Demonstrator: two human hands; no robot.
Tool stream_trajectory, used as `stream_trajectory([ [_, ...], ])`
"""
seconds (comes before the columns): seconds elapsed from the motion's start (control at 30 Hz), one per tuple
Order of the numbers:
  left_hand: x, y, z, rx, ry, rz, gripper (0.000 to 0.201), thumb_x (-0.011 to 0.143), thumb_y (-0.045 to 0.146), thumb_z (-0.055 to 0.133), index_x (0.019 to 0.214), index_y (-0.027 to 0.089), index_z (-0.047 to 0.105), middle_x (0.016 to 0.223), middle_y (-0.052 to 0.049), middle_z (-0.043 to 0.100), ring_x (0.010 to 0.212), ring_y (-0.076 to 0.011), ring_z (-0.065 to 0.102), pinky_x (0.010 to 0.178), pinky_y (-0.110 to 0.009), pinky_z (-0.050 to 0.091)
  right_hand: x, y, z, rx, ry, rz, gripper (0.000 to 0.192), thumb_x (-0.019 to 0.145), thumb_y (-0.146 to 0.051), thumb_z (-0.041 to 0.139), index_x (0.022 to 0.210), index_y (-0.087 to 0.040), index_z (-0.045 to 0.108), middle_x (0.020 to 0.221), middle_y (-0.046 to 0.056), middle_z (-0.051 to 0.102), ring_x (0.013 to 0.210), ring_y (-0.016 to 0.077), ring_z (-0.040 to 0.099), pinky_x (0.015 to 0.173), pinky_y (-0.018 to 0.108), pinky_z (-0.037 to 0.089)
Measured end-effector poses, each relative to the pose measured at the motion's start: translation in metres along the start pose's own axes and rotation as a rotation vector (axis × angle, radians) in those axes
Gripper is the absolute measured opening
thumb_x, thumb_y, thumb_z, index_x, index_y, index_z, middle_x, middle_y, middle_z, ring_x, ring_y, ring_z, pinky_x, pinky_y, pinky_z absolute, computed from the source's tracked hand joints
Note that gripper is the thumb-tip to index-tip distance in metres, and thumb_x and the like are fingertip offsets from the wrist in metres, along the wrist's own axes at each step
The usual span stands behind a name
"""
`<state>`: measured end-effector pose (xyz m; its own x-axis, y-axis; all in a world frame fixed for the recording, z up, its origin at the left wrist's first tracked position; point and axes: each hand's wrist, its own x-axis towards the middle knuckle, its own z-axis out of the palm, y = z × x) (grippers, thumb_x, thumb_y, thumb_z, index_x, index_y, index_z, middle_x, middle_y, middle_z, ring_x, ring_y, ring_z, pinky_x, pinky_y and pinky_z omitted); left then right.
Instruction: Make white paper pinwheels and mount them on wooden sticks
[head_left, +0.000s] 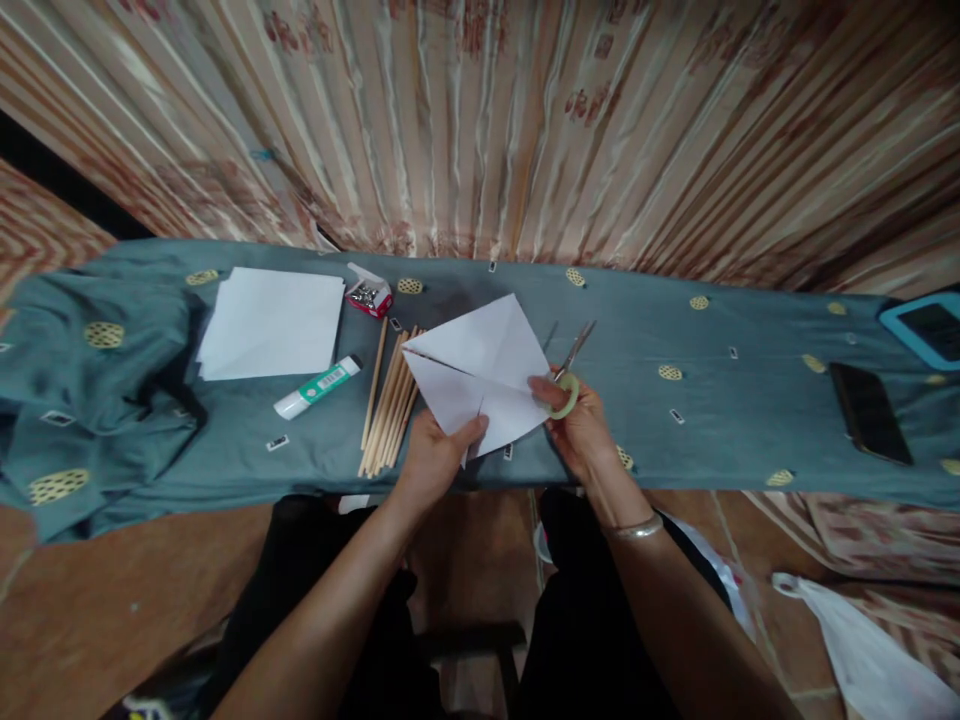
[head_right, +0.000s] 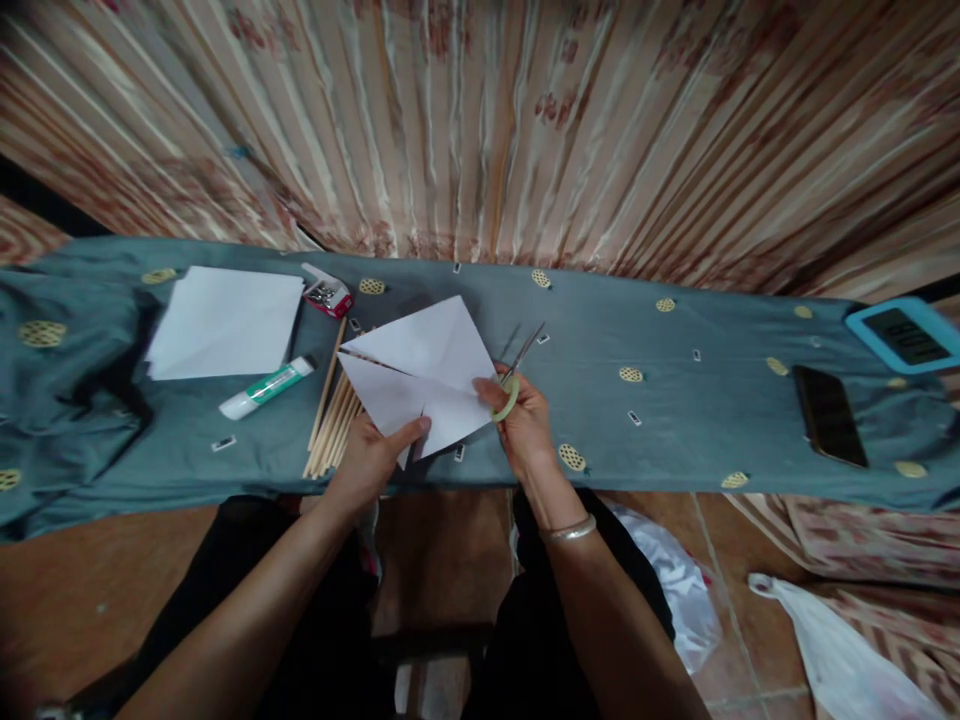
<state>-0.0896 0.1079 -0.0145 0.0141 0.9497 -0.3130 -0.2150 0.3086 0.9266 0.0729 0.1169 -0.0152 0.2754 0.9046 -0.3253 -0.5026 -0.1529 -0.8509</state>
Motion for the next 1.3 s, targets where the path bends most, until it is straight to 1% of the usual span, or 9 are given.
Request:
stream_trajectory([
  [0.17,0.002,0.016,-0.017,0.103,-0.117,-0.045,0.027,0.050,0.028,0.083,0.071,0.013,0.073,0.071,-0.005,0.072,0.062,-0.0175,0.062,0.058,-0.028,0.051,0.001,-0.005,-0.014,-0.183,-0.118,0.014,0.034,0.048,-0.022,0.090,0.076,-0.020,0.070,0.068,-0.006,0.069,0.057,0.0077,0.058,0.055,0.019,0.046],
  [0.3,0.004,0.020,-0.022,-0.140,-0.133,-0.074,0.034,0.052,0.031,0.086,0.080,0.016,0.074,0.081,-0.005,0.075,0.068,-0.0166,0.066,0.064,-0.027,0.054,-0.002,-0.003,-0.012,-0.161,-0.114,0.041,0.033,0.048,-0.025,0.090,0.072,-0.020,0.069,0.064,-0.006,0.068,0.055,0.0095,0.058,0.055,0.022,0.047],
  [0.43,-0.001,0.016,-0.012,-0.482,-0.213,-0.101,0.036,0.060,0.041,0.083,0.089,0.021,0.073,0.101,-0.004,0.074,0.094,-0.0205,0.067,0.085,-0.034,0.055,-0.003,0.003,-0.001,-0.033,0.010,-0.006,0.031,0.052,-0.029,0.088,0.070,-0.020,0.064,0.060,-0.006,0.066,0.051,0.0102,0.055,0.053,0.024,0.048],
  [0.57,-0.007,0.008,0.008,-0.481,-0.264,-0.100,0.048,0.062,0.036,0.084,0.105,0.020,0.069,0.112,-0.006,0.071,0.111,-0.0260,0.062,0.097,-0.040,0.050,-0.003,0.010,0.010,0.016,0.000,-0.074,0.032,0.051,-0.026,0.088,0.074,-0.020,0.066,0.068,-0.005,0.070,0.056,0.0111,0.059,0.057,0.026,0.050],
  [0.83,0.010,0.008,0.017,-0.553,0.069,-0.012,0.053,0.069,0.022,0.078,0.119,0.020,0.061,0.120,-0.008,0.069,0.121,-0.0272,0.058,0.110,-0.041,0.041,-0.008,0.018,0.019,-0.109,-0.049,-0.041,0.039,0.051,-0.033,0.089,0.082,-0.020,0.068,0.072,-0.004,0.070,0.059,0.0114,0.059,0.061,0.027,0.049],
  [0.97,0.018,0.016,0.002,-0.523,0.169,0.064,0.048,0.070,0.022,0.077,0.115,0.019,0.062,0.120,-0.008,0.069,0.123,-0.0262,0.057,0.109,-0.039,0.042,-0.017,0.009,0.010,-0.270,-0.169,0.014,0.042,0.065,-0.055,0.078,0.083,-0.019,0.067,0.062,-0.003,0.065,0.053,0.0099,0.055,0.051,0.023,0.040],
  [1.07,0.022,0.024,-0.010,-0.503,0.211,0.112,0.043,0.070,0.024,0.077,0.110,0.019,0.063,0.119,-0.007,0.069,0.123,-0.0252,0.057,0.107,-0.037,0.043,-0.029,0.002,0.002,-0.388,-0.348,0.106,0.052,0.069,-0.065,0.071,0.091,-0.018,0.067,0.070,0.002,0.070,0.059,0.0116,0.058,0.054,0.023,0.041],
  [1.2,0.025,0.031,-0.018,-0.503,0.197,0.176,0.042,0.065,0.024,0.080,0.104,0.020,0.065,0.118,-0.006,0.069,0.122,-0.0249,0.058,0.103,-0.034,0.046,-0.042,0.000,-0.007,-0.514,-0.625,0.270,0.056,0.067,-0.062,0.074,0.097,-0.016,0.066,0.076,0.004,0.070,0.062,0.0125,0.059,0.059,0.026,0.045],
  [1.3,0.025,0.031,-0.018,-0.486,0.180,0.165,0.040,0.064,0.024,0.080,0.101,0.020,0.066,0.115,-0.006,0.070,0.119,-0.0255,0.059,0.099,-0.034,0.049,-0.047,0.001,-0.009,-0.582,-0.695,0.302,0.049,0.069,-0.056,0.075,0.095,-0.015,0.066,0.072,0.003,0.068,0.059,0.0123,0.057,0.056,0.025,0.043],
])
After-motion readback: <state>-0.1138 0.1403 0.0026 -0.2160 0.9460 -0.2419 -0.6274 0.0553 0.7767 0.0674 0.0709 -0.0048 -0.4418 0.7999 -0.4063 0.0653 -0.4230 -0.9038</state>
